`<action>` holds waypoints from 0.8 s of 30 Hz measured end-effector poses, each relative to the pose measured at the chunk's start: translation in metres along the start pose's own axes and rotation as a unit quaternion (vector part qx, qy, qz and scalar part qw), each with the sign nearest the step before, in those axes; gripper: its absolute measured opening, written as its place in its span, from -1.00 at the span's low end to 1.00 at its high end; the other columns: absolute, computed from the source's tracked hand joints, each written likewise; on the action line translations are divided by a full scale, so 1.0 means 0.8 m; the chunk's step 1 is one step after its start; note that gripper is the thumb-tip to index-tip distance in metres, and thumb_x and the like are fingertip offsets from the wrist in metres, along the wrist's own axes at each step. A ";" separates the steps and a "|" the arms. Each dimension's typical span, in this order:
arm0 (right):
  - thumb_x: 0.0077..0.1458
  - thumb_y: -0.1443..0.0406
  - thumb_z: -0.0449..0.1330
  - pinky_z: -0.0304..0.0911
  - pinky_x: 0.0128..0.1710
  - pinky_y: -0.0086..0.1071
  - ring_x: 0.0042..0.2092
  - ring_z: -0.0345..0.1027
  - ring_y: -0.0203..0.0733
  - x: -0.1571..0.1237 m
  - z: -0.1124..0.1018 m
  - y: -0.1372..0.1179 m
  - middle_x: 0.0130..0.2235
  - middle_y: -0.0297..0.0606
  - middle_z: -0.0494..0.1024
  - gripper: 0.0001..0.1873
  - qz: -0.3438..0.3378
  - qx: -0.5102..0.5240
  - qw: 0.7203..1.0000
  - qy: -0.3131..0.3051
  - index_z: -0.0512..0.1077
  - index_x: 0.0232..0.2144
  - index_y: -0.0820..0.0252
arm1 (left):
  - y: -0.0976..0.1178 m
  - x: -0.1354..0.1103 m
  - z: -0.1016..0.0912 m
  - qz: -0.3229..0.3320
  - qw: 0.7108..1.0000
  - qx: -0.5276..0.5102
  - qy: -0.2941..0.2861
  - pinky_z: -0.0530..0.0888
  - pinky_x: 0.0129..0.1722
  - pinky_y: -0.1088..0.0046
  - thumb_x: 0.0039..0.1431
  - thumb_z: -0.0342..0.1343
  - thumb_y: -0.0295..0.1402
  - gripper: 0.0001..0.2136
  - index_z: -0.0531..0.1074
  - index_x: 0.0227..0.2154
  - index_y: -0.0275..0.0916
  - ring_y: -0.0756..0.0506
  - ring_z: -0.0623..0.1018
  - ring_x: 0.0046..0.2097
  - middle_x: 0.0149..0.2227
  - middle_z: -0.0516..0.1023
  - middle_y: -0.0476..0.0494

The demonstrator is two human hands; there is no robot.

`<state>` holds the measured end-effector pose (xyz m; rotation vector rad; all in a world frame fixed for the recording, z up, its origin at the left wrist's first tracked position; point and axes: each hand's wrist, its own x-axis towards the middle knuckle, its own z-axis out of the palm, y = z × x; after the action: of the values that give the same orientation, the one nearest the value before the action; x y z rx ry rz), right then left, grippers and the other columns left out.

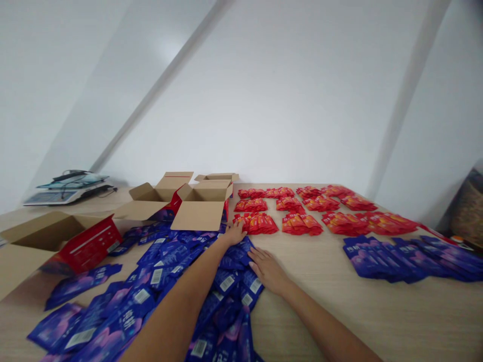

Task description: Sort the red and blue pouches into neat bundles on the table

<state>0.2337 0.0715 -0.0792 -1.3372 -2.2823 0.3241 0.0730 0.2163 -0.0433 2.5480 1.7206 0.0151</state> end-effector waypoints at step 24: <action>0.24 0.12 -0.25 -0.19 0.21 -0.12 0.25 -0.02 -0.14 0.006 0.016 -0.020 0.21 -0.17 0.23 -0.47 0.072 -0.028 0.997 0.028 0.19 0.15 0.16 | 0.007 -0.086 -0.035 0.003 0.999 -0.024 -0.037 0.10 0.14 -0.04 0.14 0.03 -0.21 -0.56 0.24 0.08 -0.18 -0.29 0.20 0.20 0.16 0.25 -0.28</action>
<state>0.2132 0.0683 -0.0818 -1.5249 -2.1696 0.2678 0.0512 0.1518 -0.0133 2.4872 1.6670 -0.0360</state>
